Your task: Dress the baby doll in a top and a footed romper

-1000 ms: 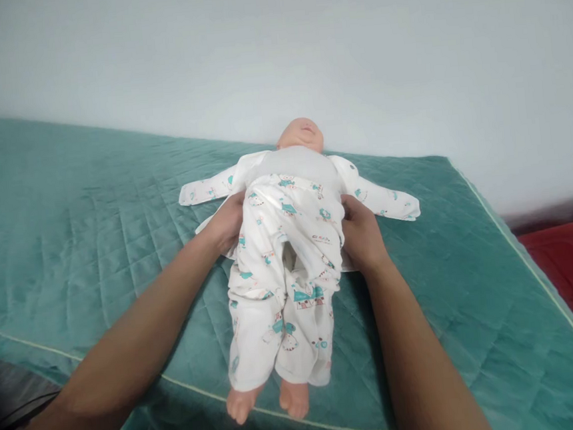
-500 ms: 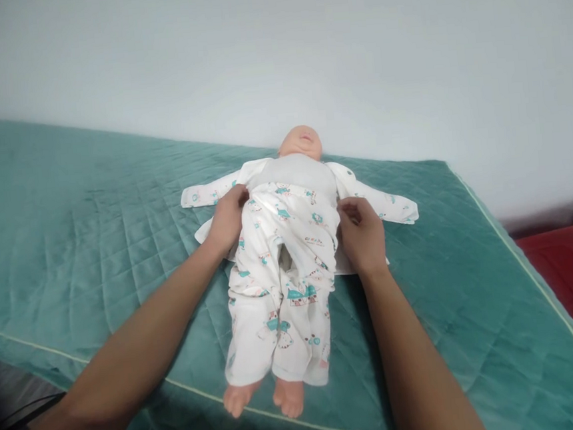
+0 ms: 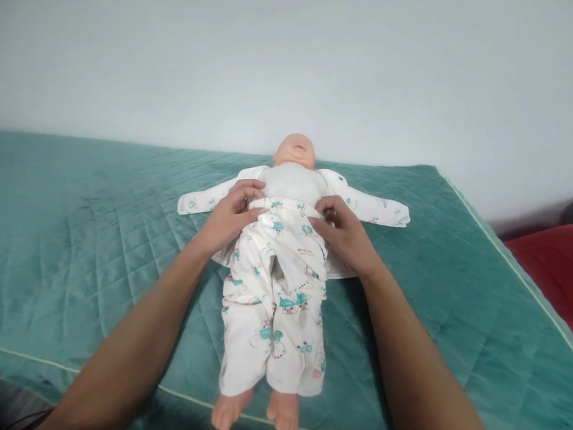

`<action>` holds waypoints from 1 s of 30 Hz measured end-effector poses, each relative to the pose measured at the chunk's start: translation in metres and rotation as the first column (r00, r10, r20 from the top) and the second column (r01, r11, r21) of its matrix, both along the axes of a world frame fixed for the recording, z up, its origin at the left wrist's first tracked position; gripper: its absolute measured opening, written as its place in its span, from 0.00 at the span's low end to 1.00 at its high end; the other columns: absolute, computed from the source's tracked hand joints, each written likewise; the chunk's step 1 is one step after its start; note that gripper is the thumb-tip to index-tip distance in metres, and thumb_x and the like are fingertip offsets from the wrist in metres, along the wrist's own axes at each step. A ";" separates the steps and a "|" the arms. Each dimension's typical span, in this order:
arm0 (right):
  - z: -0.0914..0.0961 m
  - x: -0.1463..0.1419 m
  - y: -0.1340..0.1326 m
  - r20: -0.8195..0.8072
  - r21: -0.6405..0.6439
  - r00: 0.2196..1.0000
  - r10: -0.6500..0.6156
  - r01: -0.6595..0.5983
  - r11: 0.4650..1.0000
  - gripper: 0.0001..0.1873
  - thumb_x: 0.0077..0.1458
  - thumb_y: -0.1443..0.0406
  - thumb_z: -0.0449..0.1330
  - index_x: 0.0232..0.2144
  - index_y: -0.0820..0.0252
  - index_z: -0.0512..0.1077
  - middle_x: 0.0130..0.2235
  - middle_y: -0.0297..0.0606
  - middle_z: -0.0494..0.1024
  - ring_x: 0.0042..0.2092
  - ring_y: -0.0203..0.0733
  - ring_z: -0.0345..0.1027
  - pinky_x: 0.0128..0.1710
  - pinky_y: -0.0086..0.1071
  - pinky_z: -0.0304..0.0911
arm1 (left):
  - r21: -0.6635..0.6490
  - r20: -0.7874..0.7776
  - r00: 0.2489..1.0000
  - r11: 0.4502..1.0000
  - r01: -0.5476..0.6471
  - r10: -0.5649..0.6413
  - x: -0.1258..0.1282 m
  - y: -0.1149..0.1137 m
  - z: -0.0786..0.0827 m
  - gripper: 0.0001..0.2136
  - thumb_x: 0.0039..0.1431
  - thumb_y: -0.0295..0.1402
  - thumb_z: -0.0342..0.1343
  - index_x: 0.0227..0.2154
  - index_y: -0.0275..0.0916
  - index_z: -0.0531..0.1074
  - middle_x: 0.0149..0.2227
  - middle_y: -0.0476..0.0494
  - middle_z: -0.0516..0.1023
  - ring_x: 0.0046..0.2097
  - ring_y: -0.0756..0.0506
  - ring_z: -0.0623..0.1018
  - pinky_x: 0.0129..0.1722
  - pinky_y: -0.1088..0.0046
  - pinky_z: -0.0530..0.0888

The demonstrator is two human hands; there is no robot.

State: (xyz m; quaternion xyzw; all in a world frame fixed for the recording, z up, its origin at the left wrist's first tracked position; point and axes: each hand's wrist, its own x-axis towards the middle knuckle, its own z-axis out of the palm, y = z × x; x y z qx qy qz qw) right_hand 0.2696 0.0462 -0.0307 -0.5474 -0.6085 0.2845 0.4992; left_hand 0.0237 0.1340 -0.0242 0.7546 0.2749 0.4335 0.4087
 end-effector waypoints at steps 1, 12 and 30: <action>0.000 0.001 0.001 0.018 0.000 0.999 0.026 -0.026 1.000 0.11 0.56 0.54 0.64 0.35 0.51 0.68 0.39 0.34 0.70 0.39 0.42 0.62 0.41 0.36 0.64 | -0.001 -0.013 1.000 1.000 0.005 -0.005 0.000 0.001 0.000 0.07 0.57 0.34 0.62 0.37 0.40 0.73 0.57 0.39 0.70 0.59 0.42 0.70 0.58 0.64 0.66; 0.003 -0.004 0.004 0.185 0.132 0.981 0.062 -0.087 0.987 0.18 0.64 0.54 0.58 0.25 0.54 0.62 0.34 0.33 0.65 0.39 0.41 0.61 0.42 0.36 0.59 | 0.092 -0.074 0.993 0.992 -0.082 0.089 0.008 0.005 0.005 0.10 0.61 0.37 0.58 0.29 0.41 0.64 0.37 0.47 0.73 0.41 0.46 0.71 0.42 0.71 0.66; -0.001 0.004 0.058 -0.005 -0.036 0.955 -0.297 0.296 0.954 0.23 0.59 0.51 0.58 0.20 0.55 0.56 0.25 0.28 0.57 0.30 0.36 0.49 0.31 0.33 0.51 | -0.218 -0.078 0.994 0.972 -0.093 0.077 0.032 0.052 0.011 0.12 0.60 0.42 0.59 0.28 0.39 0.68 0.29 0.50 0.69 0.32 0.49 0.67 0.33 0.72 0.63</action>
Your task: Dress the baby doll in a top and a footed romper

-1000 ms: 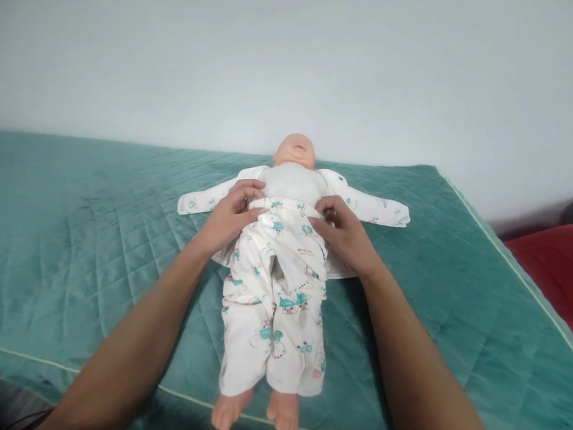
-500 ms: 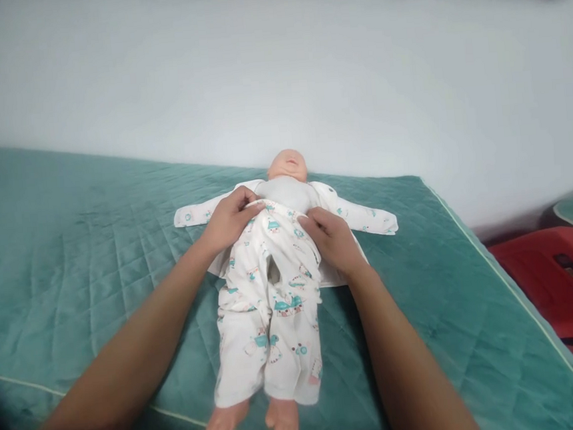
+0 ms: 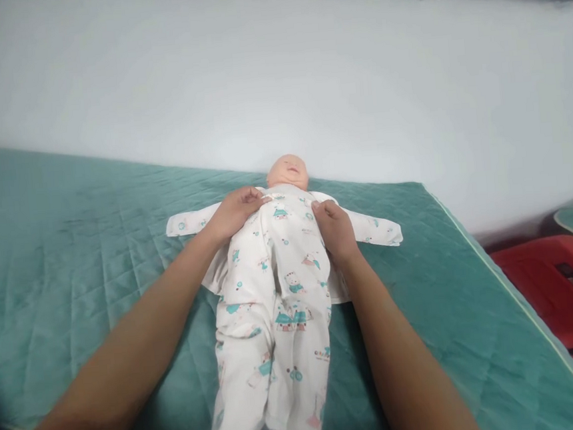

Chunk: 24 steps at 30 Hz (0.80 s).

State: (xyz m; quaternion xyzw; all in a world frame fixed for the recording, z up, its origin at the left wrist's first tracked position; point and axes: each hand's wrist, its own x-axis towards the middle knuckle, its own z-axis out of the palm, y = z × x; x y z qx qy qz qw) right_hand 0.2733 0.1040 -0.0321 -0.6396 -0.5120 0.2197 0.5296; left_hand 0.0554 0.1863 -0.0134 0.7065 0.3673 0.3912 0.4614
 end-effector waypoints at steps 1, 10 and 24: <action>0.001 -0.002 -0.003 -0.030 0.002 1.000 0.003 -0.003 1.000 0.21 0.58 0.52 0.59 0.21 0.56 0.60 0.25 0.28 0.59 0.30 0.36 0.50 0.31 0.33 0.51 | 0.033 0.001 1.000 0.999 -0.009 0.009 0.000 -0.001 0.000 0.13 0.60 0.43 0.58 0.28 0.39 0.68 0.29 0.50 0.70 0.33 0.48 0.68 0.34 0.71 0.64; 0.016 -0.012 -0.003 0.003 0.188 0.991 0.135 -0.133 0.973 0.12 0.54 0.56 0.64 0.30 0.53 0.67 0.41 0.36 0.73 0.45 0.44 0.67 0.49 0.40 0.62 | 0.438 -0.016 1.000 0.899 0.006 0.001 0.006 -0.004 0.001 0.09 0.67 0.39 0.52 0.33 0.41 0.67 0.36 0.48 0.76 0.38 0.47 0.73 0.41 0.70 0.68; 0.005 0.004 0.023 -0.292 0.123 0.953 0.081 -0.046 0.991 0.24 0.50 0.56 0.66 0.18 0.54 0.55 0.23 0.27 0.60 0.28 0.35 0.54 0.30 0.32 0.55 | 0.307 -0.193 0.981 0.951 0.029 0.032 0.018 0.005 0.017 0.09 0.64 0.36 0.53 0.29 0.40 0.65 0.30 0.50 0.72 0.34 0.48 0.70 0.37 0.70 0.64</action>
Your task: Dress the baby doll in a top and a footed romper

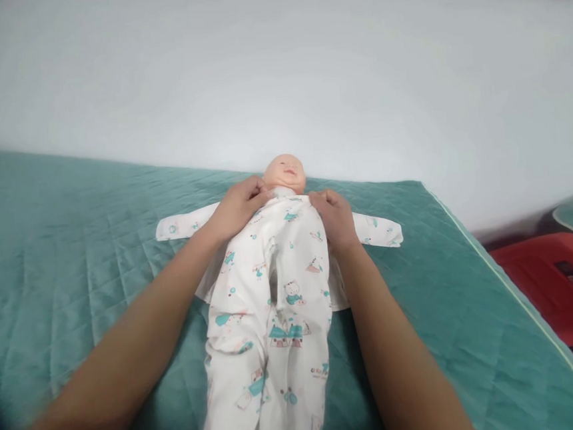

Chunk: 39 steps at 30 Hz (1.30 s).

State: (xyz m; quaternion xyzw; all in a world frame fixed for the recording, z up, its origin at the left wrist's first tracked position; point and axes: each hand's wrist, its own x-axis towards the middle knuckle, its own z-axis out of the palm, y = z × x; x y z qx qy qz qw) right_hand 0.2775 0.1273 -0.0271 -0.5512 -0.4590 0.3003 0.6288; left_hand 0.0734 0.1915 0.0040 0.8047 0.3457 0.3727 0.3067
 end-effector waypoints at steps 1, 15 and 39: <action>-0.002 0.001 0.001 0.002 0.006 1.000 -0.014 0.014 1.000 0.24 0.50 0.56 0.66 0.18 0.54 0.55 0.23 0.27 0.60 0.28 0.35 0.54 0.31 0.32 0.55 | -0.006 0.001 1.000 1.000 0.008 -0.008 -0.001 -0.001 0.000 0.08 0.63 0.36 0.54 0.29 0.39 0.66 0.31 0.49 0.73 0.34 0.48 0.70 0.37 0.70 0.64; 0.001 -0.003 -0.011 0.336 0.010 0.941 0.050 -0.057 0.998 0.16 0.58 0.56 0.60 0.22 0.54 0.63 0.54 0.37 0.76 0.59 0.48 0.65 0.60 0.43 0.54 | -0.124 -0.191 0.958 0.974 0.190 -0.212 -0.049 -0.002 0.007 0.10 0.63 0.41 0.52 0.30 0.42 0.70 0.34 0.46 0.75 0.36 0.45 0.73 0.37 0.67 0.70; -0.013 0.002 0.002 0.441 0.083 0.876 -0.196 0.177 0.981 0.15 0.56 0.59 0.58 0.23 0.53 0.58 0.36 0.35 0.77 0.38 0.42 0.67 0.43 0.38 0.61 | 0.087 -0.192 0.973 0.990 -0.115 0.129 -0.004 0.030 -0.017 0.07 0.63 0.34 0.54 0.29 0.42 0.67 0.28 0.48 0.74 0.31 0.44 0.71 0.36 0.68 0.64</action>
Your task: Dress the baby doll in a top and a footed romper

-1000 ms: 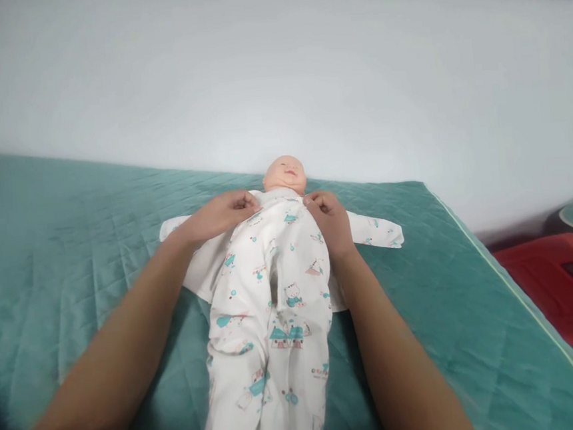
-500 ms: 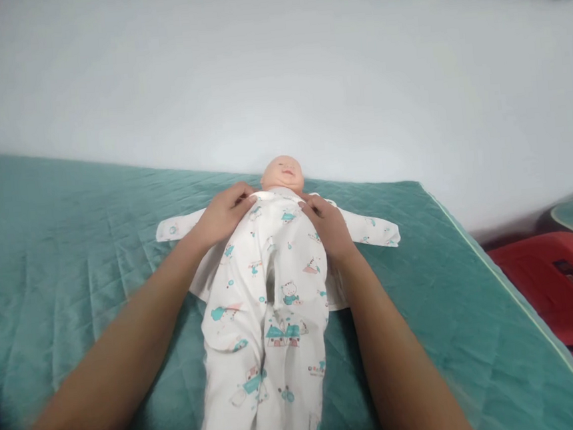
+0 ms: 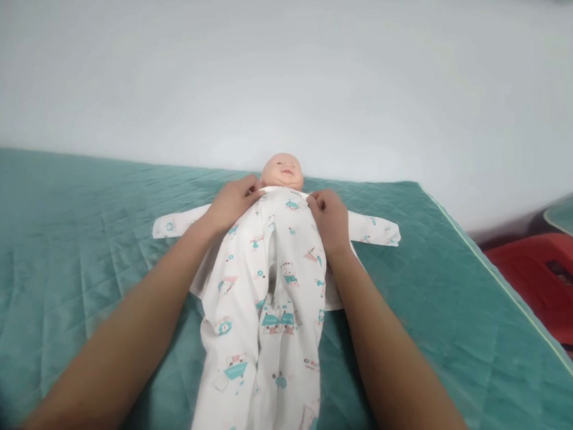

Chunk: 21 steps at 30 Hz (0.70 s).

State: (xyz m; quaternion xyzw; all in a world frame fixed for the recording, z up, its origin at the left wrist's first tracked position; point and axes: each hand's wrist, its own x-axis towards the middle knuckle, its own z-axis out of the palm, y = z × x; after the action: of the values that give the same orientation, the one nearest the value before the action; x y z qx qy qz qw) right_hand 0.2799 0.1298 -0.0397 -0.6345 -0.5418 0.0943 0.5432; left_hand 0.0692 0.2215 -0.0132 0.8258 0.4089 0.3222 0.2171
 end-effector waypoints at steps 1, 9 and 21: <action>-0.001 0.000 0.000 -0.026 0.006 0.999 0.030 -0.029 1.000 0.12 0.56 0.58 0.59 0.25 0.53 0.61 0.38 0.36 0.78 0.40 0.43 0.69 0.45 0.39 0.63 | -0.016 0.032 0.999 0.999 0.031 -0.030 -0.001 0.000 0.000 0.05 0.62 0.34 0.54 0.31 0.42 0.70 0.31 0.47 0.76 0.34 0.44 0.73 0.38 0.67 0.66; 0.003 0.004 -0.012 0.046 -0.057 0.969 0.241 -0.239 0.969 0.19 0.62 0.57 0.54 0.52 0.48 0.75 0.58 0.37 0.76 0.59 0.52 0.68 0.63 0.50 0.58 | 0.108 -0.005 0.982 0.976 0.187 -0.188 -0.007 -0.003 -0.008 0.18 0.68 0.36 0.45 0.48 0.50 0.80 0.41 0.43 0.79 0.46 0.40 0.76 0.50 0.61 0.70; -0.003 0.003 -0.025 0.025 -0.040 0.964 0.266 -0.265 0.963 0.22 0.61 0.54 0.54 0.53 0.48 0.77 0.60 0.35 0.75 0.63 0.50 0.66 0.67 0.49 0.54 | 0.128 0.125 0.991 0.991 0.039 -0.055 -0.027 -0.029 -0.025 0.15 0.62 0.29 0.51 0.46 0.43 0.80 0.48 0.40 0.81 0.52 0.41 0.76 0.57 0.58 0.71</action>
State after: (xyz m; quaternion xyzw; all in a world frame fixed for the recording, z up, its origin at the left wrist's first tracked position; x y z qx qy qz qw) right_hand 0.2833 0.1052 -0.0422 -0.5672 -0.6281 0.1667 0.5059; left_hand 0.0418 0.1920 -0.0381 0.8249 0.3534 0.3943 0.1980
